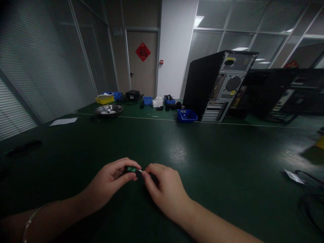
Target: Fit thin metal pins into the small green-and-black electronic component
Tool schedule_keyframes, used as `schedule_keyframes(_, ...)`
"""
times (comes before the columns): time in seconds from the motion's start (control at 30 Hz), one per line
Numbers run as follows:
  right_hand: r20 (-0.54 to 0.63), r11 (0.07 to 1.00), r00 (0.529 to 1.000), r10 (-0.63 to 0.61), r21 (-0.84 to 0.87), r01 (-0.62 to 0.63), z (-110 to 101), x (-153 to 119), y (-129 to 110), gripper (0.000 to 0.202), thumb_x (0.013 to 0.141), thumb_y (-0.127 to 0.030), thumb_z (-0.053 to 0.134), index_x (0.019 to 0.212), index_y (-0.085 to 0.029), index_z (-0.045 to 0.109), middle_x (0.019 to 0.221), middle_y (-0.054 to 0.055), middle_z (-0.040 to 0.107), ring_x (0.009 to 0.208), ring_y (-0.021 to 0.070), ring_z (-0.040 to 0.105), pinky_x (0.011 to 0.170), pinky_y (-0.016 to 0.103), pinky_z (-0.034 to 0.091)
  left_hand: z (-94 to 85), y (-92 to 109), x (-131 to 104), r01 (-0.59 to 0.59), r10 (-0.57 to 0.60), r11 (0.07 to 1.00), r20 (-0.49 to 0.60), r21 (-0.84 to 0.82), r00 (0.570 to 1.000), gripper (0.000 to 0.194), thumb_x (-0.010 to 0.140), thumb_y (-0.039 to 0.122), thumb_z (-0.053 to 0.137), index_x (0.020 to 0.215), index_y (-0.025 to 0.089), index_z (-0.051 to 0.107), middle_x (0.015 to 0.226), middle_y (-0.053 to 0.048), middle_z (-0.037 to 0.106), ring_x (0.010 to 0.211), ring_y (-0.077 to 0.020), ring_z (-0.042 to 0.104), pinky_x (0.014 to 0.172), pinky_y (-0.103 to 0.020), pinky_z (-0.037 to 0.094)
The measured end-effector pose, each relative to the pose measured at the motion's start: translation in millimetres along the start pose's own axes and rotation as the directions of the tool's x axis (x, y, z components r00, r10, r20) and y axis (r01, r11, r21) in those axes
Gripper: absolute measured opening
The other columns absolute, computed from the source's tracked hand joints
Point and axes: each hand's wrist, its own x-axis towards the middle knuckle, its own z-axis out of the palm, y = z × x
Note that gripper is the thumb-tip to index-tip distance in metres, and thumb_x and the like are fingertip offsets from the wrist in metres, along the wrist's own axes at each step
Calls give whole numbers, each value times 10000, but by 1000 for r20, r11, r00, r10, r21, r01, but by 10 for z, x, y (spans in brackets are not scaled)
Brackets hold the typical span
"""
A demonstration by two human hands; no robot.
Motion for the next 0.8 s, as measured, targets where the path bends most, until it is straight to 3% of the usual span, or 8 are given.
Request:
schedule_keyframes(0.13,0,1000,1000,-9,26,9,-1,-3,-2,238,948,-292,431,851,-190,622,774,10,620,690,129,549,635,231,390,-1,11,19,39,-33,989,44,-142,998,181,846,221,580,1010,174,642,946,-45,635,866,-189,620,807,-328,493)
schedule_keyframes(0.4,-9,997,999,-36,72,36,7,-10,12,236,954,-289,428,863,-194,625,778,3,622,698,122,554,637,228,387,-2,32,15,58,-48,978,54,-199,997,171,831,181,592,995,159,635,934,-38,626,816,-167,620,776,-311,489)
schedule_keyframes(0.8,-3,998,998,-56,42,56,22,3,37,229,952,-288,431,859,-189,616,776,9,623,699,124,556,636,227,388,5,-14,17,-7,10,994,25,-111,1000,167,840,185,578,992,171,646,905,-31,596,815,-167,624,772,-305,495)
